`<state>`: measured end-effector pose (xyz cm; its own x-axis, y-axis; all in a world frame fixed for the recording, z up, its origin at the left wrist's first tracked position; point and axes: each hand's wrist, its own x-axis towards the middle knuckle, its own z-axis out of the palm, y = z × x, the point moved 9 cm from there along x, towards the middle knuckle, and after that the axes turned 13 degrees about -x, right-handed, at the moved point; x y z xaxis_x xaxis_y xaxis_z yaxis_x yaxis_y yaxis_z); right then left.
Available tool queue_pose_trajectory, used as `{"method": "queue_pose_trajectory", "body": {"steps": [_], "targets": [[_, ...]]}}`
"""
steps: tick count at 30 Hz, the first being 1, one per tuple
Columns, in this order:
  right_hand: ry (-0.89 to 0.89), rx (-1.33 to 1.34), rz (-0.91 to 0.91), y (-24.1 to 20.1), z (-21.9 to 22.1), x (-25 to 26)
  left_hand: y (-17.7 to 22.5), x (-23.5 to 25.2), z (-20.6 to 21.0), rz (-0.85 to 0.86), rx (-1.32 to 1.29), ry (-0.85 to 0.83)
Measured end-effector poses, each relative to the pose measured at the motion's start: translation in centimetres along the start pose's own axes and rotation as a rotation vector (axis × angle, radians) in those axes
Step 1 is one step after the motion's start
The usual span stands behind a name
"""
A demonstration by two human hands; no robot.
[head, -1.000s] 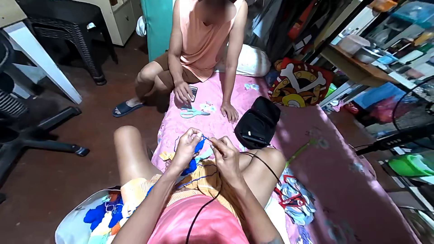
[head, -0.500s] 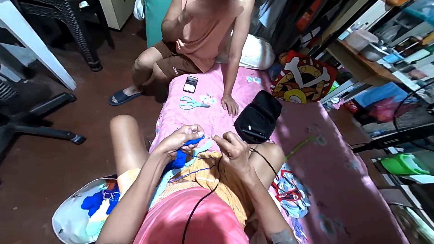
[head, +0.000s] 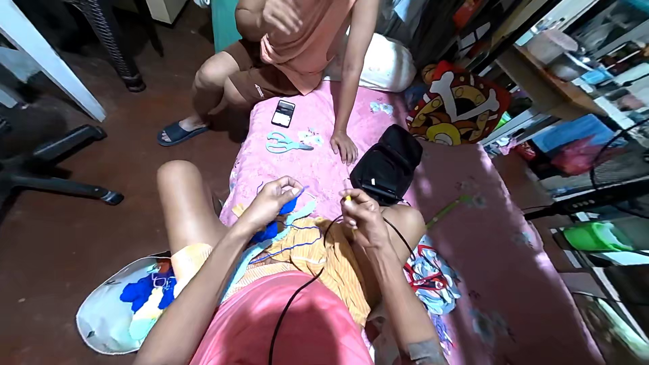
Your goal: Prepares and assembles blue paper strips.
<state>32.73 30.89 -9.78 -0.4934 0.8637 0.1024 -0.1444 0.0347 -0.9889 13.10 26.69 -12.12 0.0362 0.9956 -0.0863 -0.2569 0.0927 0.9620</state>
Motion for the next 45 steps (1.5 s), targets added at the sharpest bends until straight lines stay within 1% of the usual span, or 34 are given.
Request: {"method": "queue_pose_trajectory", "body": {"steps": [1, 2, 3, 6, 9, 13, 16, 19, 22, 25, 27, 31, 34, 37, 41, 43, 45], "targets": [[0.052, 0.140, 0.036, 0.5, -0.7, 0.2, -0.1, -0.1, 0.0, 0.045, 0.071, 0.073], [0.079, 0.196, 0.042, 0.8, -0.9, 0.4, -0.2, -0.3, 0.2, 0.078, 0.128, 0.126], [0.076, 0.188, 0.038, 1.1, -0.6, 0.4, -0.3, -0.5, 0.5, 0.107, 0.173, 0.163], [0.015, -0.050, 0.003, 0.8, 2.2, 0.1, 0.8, -1.3, 1.5, 0.243, 0.323, 0.219], [0.020, -0.302, -0.097, 0.1, 3.6, 0.0, 1.5, -2.0, 2.0, 0.318, 0.420, 0.237], [-0.051, -0.665, -0.277, -0.3, 4.2, 0.3, 1.5, -2.2, 2.0, 0.328, 0.457, 0.225], [-0.127, -0.794, -0.321, -0.5, 4.6, 0.4, 1.4, -2.1, 2.1, 0.314, 0.457, 0.207], [-0.139, -0.838, -0.320, -0.4, 4.6, 0.5, 1.0, -1.9, 2.2, 0.277, 0.434, 0.194], [-0.140, -0.798, -0.303, -0.5, 4.6, 0.4, 0.8, -1.8, 2.2, 0.257, 0.393, 0.177], [-0.092, -0.773, -0.260, -0.4, 4.4, 0.5, 0.7, -1.8, 2.2, 0.240, 0.265, 0.165], [-0.030, -0.843, -0.259, -0.5, 4.2, 0.5, 0.8, -1.9, 2.2, 0.250, 0.215, 0.150], [0.085, -1.086, -0.407, -1.8, 5.2, -0.1, 0.9, -2.0, 2.0, 0.238, 0.289, 0.188], [0.115, -1.166, -0.491, -2.1, 5.8, -0.3, 1.0, -2.0, 1.8, 0.229, 0.358, 0.196], [0.101, -1.151, -0.491, -1.8, 5.6, -0.1, 1.1, -2.0, 1.8, 0.233, 0.413, 0.198], [0.052, -1.030, -0.380, -0.8, 5.0, 0.4, 1.1, -2.0, 1.7, 0.223, 0.447, 0.207], [0.065, -0.983, -0.358, -0.3, 4.9, 0.5, 0.9, -2.0, 1.7, 0.222, 0.458, 0.216], [0.103, -0.975, -0.385, 0.0, 5.0, 0.4, 0.6, -1.9, 1.6, 0.218, 0.455, 0.234]]}}
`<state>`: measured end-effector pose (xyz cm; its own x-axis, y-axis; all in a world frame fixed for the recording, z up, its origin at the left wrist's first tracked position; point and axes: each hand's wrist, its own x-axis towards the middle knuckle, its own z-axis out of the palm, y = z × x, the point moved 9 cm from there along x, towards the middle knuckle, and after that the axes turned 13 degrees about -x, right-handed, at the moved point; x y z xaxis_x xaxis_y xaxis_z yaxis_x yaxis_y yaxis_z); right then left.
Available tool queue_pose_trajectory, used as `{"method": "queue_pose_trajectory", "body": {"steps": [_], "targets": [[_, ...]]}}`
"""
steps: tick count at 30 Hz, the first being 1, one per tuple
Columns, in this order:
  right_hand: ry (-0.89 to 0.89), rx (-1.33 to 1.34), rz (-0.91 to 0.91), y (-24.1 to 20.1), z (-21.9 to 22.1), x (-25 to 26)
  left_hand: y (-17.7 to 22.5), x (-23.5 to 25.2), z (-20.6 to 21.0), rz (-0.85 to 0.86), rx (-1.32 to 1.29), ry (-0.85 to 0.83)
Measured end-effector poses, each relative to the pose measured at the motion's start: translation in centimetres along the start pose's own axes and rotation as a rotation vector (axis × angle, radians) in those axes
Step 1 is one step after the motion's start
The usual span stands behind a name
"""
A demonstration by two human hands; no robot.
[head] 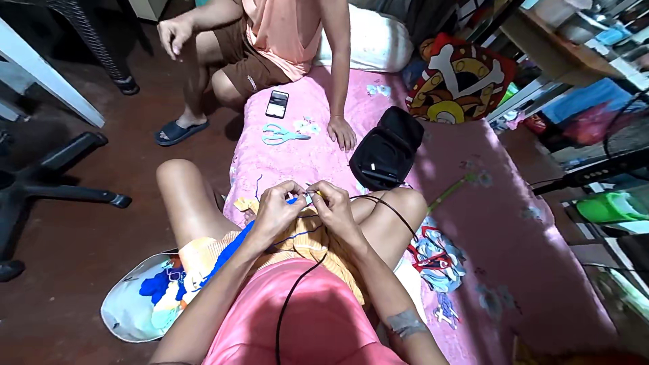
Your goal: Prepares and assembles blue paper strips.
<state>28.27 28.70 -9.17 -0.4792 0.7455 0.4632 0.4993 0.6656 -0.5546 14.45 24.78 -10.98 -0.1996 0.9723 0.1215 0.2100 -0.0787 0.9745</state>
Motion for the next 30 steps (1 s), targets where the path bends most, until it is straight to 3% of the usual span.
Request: {"method": "queue_pose_trajectory", "body": {"steps": [5, 10, 14, 20, 25, 30], "targets": [[0.109, -0.125, -0.099, -0.8, 0.0, -0.2, -1.3, -0.4, 0.5, -0.039, -0.069, 0.018], [0.070, -0.161, -0.109, 0.0, 0.8, -0.4, -2.3, -0.7, 1.8, -0.118, -0.084, -0.054], [0.042, -0.160, -0.099, 0.7, 1.6, -0.5, -3.2, -0.8, 2.4, -0.085, -0.171, -0.071], [-0.066, -0.199, -0.097, 1.8, 0.1, 1.1, -4.8, -1.1, 3.0, -0.139, -0.166, -0.400], [-0.111, -0.337, -0.066, 5.5, -3.2, 2.2, -7.3, -2.4, 1.5, -0.166, 0.063, -0.571], [-0.306, -0.441, 0.122, 13.0, -3.4, 2.0, -7.9, -2.8, 0.8, -0.154, 0.084, -0.521]]}}
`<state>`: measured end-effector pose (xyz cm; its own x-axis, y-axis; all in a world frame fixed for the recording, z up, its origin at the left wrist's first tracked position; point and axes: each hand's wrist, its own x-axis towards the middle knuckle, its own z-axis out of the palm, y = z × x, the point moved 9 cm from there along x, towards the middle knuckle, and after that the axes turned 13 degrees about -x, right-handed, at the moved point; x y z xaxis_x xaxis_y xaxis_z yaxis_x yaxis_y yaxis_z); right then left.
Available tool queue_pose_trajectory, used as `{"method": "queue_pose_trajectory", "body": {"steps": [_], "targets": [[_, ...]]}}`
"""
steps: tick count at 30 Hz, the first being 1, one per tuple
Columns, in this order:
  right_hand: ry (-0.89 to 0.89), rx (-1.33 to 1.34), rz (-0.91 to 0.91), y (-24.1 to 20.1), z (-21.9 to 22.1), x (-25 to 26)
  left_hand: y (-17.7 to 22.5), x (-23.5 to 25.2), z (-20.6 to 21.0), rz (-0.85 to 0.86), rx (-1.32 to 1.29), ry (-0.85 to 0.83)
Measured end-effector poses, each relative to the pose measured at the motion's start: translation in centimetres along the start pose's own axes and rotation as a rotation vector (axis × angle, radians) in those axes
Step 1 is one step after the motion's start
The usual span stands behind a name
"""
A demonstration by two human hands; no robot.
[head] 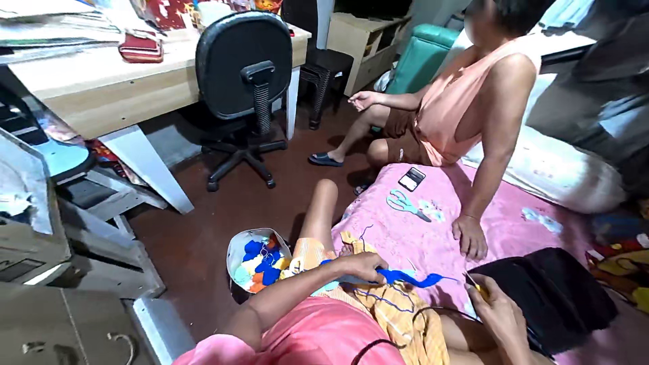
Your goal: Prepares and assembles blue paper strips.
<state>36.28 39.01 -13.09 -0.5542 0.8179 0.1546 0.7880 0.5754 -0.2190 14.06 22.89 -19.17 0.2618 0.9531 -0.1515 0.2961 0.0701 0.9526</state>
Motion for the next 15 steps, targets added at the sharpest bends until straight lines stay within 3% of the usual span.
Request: {"method": "queue_pose_trajectory", "body": {"steps": [4, 8, 12, 15], "targets": [[-0.166, -0.151, 0.096, 3.5, 3.1, -0.3, 1.4, -0.1, -0.7, 0.054, 0.080, 0.101], [-0.241, -0.227, 0.110, 3.3, 4.1, -0.2, 2.6, -0.4, -1.0, 0.066, 0.185, 0.170], [-0.235, -0.205, 0.065, 0.8, 3.4, -0.3, 3.4, -0.5, 2.8, 0.166, 0.291, 0.012], [-0.269, -0.165, 0.033, -0.5, 4.2, -0.4, 3.2, -2.6, 4.6, 0.076, 0.378, -0.058]]}}
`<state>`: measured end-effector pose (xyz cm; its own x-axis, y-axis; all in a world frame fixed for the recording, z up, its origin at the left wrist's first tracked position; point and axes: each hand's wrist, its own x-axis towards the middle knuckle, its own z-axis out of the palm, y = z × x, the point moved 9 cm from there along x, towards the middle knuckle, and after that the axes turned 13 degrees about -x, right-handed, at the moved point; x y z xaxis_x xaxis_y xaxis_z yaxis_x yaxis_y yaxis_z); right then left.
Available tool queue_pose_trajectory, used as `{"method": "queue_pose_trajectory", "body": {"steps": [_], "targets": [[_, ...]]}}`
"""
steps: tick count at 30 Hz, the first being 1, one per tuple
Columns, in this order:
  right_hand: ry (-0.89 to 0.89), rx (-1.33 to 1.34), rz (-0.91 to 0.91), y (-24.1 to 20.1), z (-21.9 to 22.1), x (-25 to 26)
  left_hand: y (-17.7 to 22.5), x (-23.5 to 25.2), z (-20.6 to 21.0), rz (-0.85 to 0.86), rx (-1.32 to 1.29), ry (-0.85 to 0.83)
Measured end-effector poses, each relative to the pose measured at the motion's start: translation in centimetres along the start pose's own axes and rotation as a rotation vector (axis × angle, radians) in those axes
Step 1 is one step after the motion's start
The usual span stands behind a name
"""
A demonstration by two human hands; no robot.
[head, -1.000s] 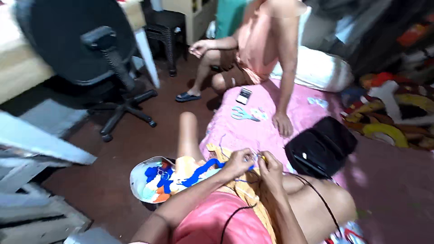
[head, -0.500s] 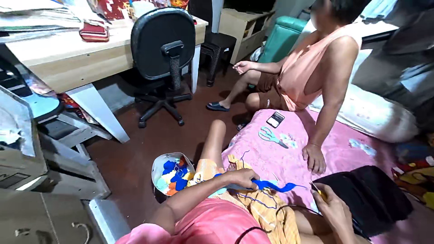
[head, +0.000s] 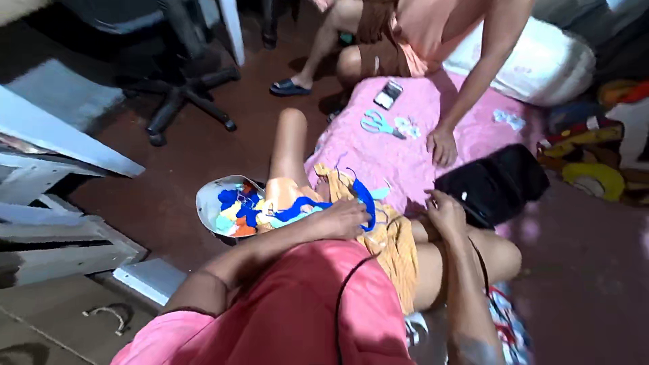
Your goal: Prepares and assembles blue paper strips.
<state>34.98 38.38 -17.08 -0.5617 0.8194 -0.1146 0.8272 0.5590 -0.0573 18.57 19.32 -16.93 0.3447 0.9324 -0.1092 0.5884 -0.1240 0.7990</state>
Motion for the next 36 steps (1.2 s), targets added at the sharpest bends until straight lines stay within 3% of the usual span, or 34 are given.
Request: {"method": "queue_pose_trajectory", "body": {"steps": [4, 8, 13, 19, 22, 25, 28, 31, 33, 36], "targets": [[-0.031, 0.038, 0.041, -0.5, 1.5, -0.3, -3.9, -4.0, -3.8, -0.147, 0.178, 0.281], [-0.023, 0.023, 0.032, -1.0, 2.7, -0.4, -9.6, -9.2, -6.0, -0.463, 0.271, 0.179], [-0.007, 0.039, -0.027, -3.0, 3.4, -1.1, -10.6, -13.1, -5.0, -0.368, 0.148, 0.198], [-0.061, 0.046, -0.043, -3.6, 4.5, -1.7, -12.0, -17.4, -6.4, -0.470, -0.111, 0.265], [-0.072, 0.057, -0.016, -3.3, 4.5, -1.8, -15.1, -22.3, -11.4, -0.537, -0.233, 0.543], [-0.054, 0.046, 0.010, -3.0, 4.4, -1.8, -21.8, -29.8, -14.2, -0.750, -0.266, 0.916], [-0.088, 0.032, 0.066, -2.9, 4.7, -1.6, -29.1, -36.5, -9.8, -1.087, -0.311, 1.078], [-0.124, 0.009, 0.094, -3.0, 4.9, -1.5, -34.8, -40.7, 0.5, -1.372, -0.522, 1.102], [-0.125, -0.003, 0.090, -3.2, 4.9, -1.4, -36.1, -41.1, 6.7, -1.452, -0.722, 1.125], [-0.135, 0.004, 0.103, -3.3, 4.9, -1.6, -35.3, -38.2, 12.1, -1.461, -1.025, 1.106]]}}
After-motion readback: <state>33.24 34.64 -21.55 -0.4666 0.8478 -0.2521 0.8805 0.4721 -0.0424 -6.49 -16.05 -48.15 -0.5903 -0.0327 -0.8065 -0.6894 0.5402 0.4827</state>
